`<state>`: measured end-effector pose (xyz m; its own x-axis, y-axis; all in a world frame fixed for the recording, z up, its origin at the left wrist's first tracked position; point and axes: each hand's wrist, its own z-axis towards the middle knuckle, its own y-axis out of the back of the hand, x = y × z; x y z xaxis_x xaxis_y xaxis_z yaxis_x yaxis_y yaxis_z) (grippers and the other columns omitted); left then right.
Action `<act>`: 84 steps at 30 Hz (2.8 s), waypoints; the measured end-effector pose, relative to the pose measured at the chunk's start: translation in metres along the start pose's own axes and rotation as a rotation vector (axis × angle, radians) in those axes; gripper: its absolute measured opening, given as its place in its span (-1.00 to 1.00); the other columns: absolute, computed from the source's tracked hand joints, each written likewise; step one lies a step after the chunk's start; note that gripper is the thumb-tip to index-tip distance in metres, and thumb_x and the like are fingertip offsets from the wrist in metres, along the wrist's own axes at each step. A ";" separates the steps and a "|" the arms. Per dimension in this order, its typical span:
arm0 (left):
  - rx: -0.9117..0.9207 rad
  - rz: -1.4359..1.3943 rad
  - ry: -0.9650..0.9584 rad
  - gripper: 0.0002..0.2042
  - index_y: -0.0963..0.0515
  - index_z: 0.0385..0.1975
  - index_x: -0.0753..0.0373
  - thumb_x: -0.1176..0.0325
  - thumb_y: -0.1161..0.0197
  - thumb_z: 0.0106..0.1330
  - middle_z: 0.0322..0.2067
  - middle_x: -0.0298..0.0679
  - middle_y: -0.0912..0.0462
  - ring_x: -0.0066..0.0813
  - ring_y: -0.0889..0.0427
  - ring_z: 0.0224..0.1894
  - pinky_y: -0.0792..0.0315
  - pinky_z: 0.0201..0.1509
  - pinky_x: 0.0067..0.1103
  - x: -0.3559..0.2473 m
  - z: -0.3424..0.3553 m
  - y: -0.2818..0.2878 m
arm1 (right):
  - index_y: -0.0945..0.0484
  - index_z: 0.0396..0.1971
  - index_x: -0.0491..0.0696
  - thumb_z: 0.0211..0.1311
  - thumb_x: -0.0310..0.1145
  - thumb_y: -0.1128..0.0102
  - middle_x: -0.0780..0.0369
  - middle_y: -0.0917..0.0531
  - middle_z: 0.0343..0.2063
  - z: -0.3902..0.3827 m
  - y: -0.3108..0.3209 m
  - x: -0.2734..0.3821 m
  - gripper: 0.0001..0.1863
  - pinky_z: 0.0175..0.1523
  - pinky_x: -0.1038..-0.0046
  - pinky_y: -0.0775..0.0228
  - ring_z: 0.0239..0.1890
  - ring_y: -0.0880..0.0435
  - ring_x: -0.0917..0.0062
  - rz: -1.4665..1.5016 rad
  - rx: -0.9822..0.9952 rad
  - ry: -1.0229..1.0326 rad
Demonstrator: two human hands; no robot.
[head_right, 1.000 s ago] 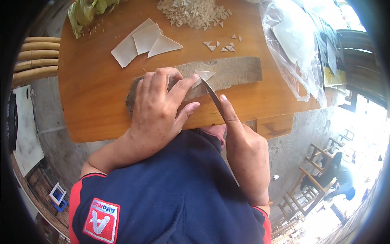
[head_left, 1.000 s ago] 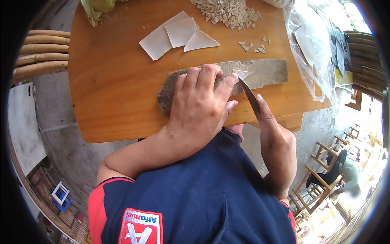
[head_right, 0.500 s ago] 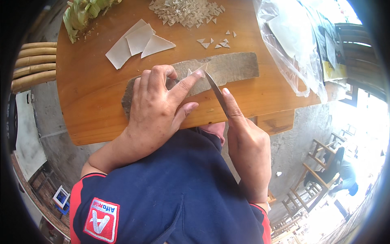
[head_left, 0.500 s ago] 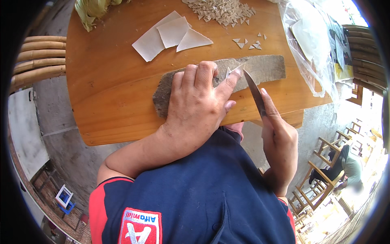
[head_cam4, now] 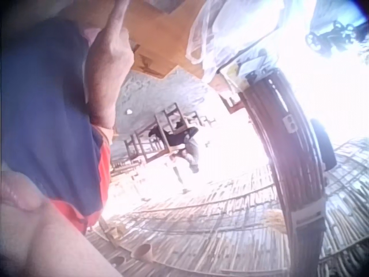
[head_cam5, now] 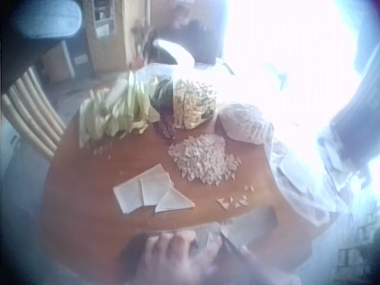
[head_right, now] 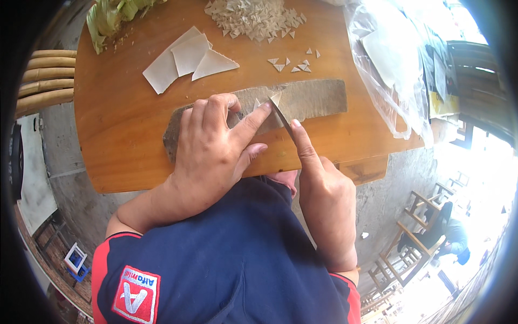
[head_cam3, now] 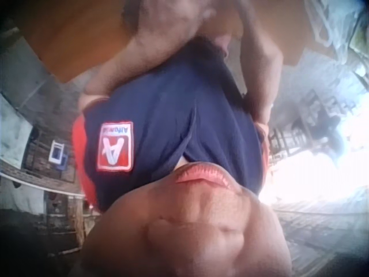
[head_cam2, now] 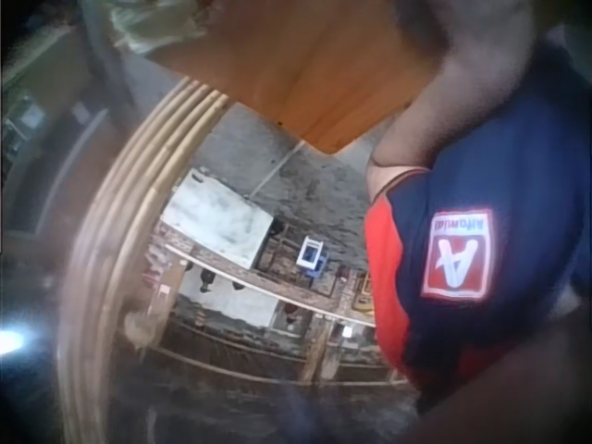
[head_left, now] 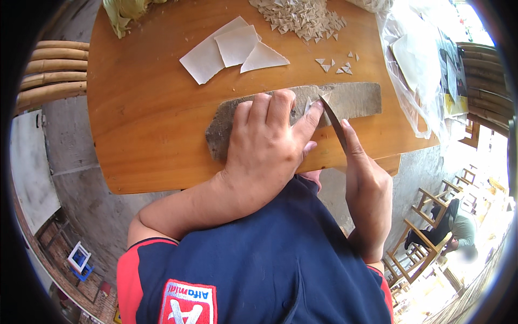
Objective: The person cuts a rectangular sheet of white material into smaller pieces and then into triangular shapes using a knife on a wooden table. The person handles the material by hand, folding and positioning it before cutting.
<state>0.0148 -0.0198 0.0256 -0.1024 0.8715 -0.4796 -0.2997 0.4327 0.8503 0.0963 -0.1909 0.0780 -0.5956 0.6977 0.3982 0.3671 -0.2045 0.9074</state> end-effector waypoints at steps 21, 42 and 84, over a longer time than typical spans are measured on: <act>-0.004 0.051 0.021 -0.39 -0.52 0.25 -0.01 0.20 -0.48 0.13 0.00 -0.19 -0.37 -0.23 -0.37 0.02 -0.29 0.08 -0.30 0.000 -0.004 -0.007 | -0.46 0.36 0.03 0.26 -0.68 -0.04 0.07 -0.66 -0.48 -0.016 0.009 -0.014 -0.36 -0.26 0.36 -0.53 -0.49 -0.69 0.28 -0.002 0.050 -0.060; 0.072 0.005 0.015 -0.41 -0.50 0.29 -0.04 0.14 -0.43 0.22 -0.07 -0.17 -0.34 -0.22 -0.34 -0.06 -0.26 0.02 -0.32 0.000 0.007 0.002 | -0.49 0.29 -0.12 0.26 -0.76 0.04 -0.07 -0.71 -0.04 -0.017 0.005 -0.012 -0.42 0.13 0.40 -0.51 0.08 -0.74 0.22 0.265 0.009 -0.123; 0.084 0.069 -0.027 -0.40 -0.50 0.29 -0.08 0.09 -0.45 0.21 0.01 -0.15 -0.33 -0.21 -0.35 -0.03 -0.26 0.06 -0.29 0.000 0.000 -0.002 | -0.42 0.39 0.14 0.19 -0.69 -0.11 0.04 -0.57 -0.56 -0.014 0.017 -0.006 -0.27 -0.33 0.22 -0.51 -0.52 -0.63 0.16 -0.011 0.069 -0.076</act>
<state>0.0151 -0.0203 0.0239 -0.0944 0.9054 -0.4139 -0.2121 0.3879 0.8970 0.0960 -0.2087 0.0927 -0.5450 0.7500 0.3748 0.4106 -0.1510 0.8992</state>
